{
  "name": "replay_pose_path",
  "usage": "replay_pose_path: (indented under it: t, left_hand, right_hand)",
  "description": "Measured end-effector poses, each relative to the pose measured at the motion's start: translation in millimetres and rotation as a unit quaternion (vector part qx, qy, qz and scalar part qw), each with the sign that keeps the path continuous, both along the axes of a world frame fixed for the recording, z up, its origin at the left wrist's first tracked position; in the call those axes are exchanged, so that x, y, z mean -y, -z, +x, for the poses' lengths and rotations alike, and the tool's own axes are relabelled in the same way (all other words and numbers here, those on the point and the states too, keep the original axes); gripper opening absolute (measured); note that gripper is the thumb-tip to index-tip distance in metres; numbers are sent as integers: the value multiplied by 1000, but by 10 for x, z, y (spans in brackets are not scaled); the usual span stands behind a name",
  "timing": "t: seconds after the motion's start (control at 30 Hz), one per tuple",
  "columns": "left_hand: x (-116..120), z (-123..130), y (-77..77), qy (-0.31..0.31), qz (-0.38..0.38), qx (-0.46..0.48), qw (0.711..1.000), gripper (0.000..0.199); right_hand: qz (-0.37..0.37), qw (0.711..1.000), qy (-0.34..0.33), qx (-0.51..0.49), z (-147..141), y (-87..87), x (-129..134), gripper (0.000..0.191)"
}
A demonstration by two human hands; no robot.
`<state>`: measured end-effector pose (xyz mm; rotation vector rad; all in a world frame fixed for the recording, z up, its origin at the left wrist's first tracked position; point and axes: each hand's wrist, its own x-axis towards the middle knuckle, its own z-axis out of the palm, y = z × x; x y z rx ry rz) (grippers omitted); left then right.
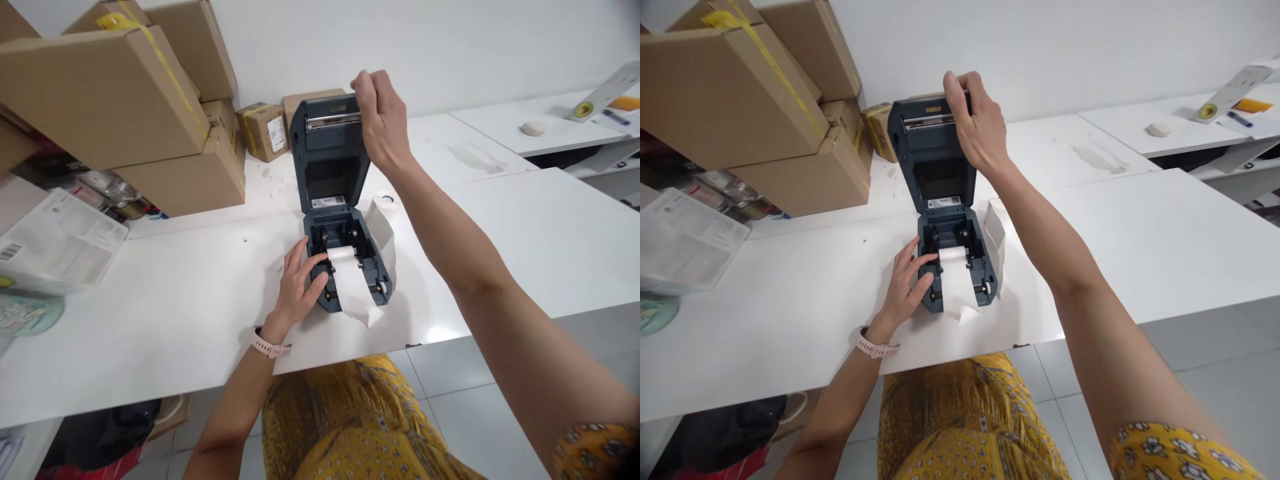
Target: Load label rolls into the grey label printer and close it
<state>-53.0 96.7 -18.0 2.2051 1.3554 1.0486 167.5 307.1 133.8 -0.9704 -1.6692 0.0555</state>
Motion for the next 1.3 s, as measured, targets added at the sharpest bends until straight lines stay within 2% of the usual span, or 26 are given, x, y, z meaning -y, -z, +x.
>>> replay_pose_path:
  t: [0.07,0.13,0.2,0.23,0.33,0.4,0.43,0.5,0.6,0.67,0.77,0.87,0.97,1.1,1.23,1.3]
  left_hand:
    - [-17,-18,14,5,22,-12,1000,50]
    - [-35,-34,36,10,44,-17,999,52]
    - [-50,-44,60,18,61,-14,998,56]
    - [-56,-45,71,22,66,-12,998,57]
    - [-67,-33,97,22,65,-12,998,61]
    - [-70,-19,110,16,59,-15,998,63]
    - [-72,-13,116,14,59,-16,998,64]
    - [-73,-3,126,11,64,-13,998,64]
    - [-73,8,133,9,75,-10,997,65]
    - [-69,14,130,6,73,-13,997,67]
    - [-64,23,116,-5,63,-18,998,72]
    - [-63,31,100,-14,69,-23,997,75]
    - [-63,41,84,-20,90,-24,995,75]
    - [-68,58,73,-46,110,-20,993,74]
    - [-96,74,88,-91,127,-15,988,72]
    - [-111,82,100,-108,140,-16,984,72]
  right_hand:
    - [-42,999,6,-2,-16,-26,-108,75]
    - [-62,998,1,1,-21,-32,-45,82]
    - [-12,1000,13,-4,-18,9,181,88]
    - [31,999,32,-11,-14,53,336,85]
    - [127,987,102,-7,17,264,805,55]
    - [145,986,69,43,52,432,1018,52]
    - [136,987,30,81,69,512,1083,52]
    - [73,978,-69,180,97,657,1143,48]
    - [-55,925,-175,334,113,840,1139,42]
    - [-87,898,-180,392,107,941,1127,44]
    - [-78,884,-159,432,84,1041,1134,48]
    - [-70,867,-170,463,67,1065,1161,47]
    - [-88,850,-195,480,82,1044,1175,45]
    - [-146,848,-238,451,146,1012,1146,38]
    - [-233,842,-304,380,214,940,1121,34]
    - [-274,844,-341,310,283,870,1134,37]
